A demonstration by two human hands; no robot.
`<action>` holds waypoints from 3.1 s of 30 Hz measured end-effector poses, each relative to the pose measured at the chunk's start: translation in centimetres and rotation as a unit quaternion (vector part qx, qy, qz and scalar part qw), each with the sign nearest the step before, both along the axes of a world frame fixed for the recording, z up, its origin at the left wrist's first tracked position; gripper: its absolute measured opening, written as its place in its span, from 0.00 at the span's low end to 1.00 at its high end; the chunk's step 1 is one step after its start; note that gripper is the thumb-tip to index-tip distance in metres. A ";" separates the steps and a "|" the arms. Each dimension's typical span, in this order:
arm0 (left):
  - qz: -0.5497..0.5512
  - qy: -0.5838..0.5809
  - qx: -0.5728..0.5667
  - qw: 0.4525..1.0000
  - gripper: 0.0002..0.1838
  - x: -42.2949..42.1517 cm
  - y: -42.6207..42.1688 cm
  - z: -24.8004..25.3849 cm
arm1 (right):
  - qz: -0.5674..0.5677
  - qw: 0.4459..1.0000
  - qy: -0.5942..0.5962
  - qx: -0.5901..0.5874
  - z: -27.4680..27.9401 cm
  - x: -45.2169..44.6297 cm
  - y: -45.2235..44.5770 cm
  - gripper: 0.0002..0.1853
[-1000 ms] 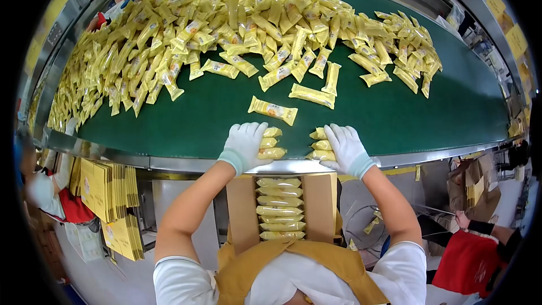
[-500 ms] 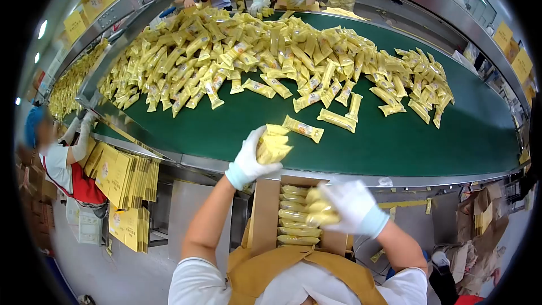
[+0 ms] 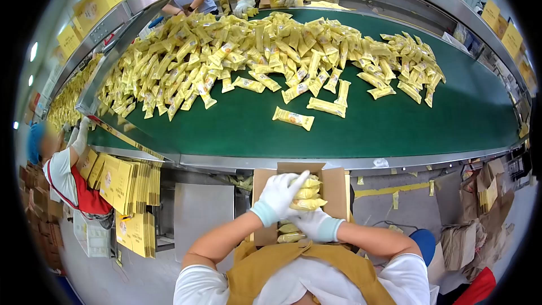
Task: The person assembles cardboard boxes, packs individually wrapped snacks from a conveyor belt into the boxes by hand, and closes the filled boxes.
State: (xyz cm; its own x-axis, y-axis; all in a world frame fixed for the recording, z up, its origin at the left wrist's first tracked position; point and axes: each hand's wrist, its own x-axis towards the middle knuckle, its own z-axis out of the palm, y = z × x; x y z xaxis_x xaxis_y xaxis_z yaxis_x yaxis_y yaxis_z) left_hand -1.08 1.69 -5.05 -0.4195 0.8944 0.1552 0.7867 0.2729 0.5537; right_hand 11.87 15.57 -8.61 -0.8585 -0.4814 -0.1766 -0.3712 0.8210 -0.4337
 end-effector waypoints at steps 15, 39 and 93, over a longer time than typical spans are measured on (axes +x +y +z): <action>-0.042 0.140 -0.249 0.957 0.52 1.1 2.1 -3.9 | -0.038 0.993 0.106 0.038 1.0 2.7 1.9 0.26; -0.104 0.073 -0.171 0.977 0.56 4.8 -0.2 -2.3 | -0.412 0.911 0.001 -0.007 -2.3 -8.6 8.3 0.26; 0.309 0.273 0.434 0.801 0.38 -34.4 15.3 23.8 | -0.130 0.779 0.570 -0.228 29.2 -21.4 10.8 0.42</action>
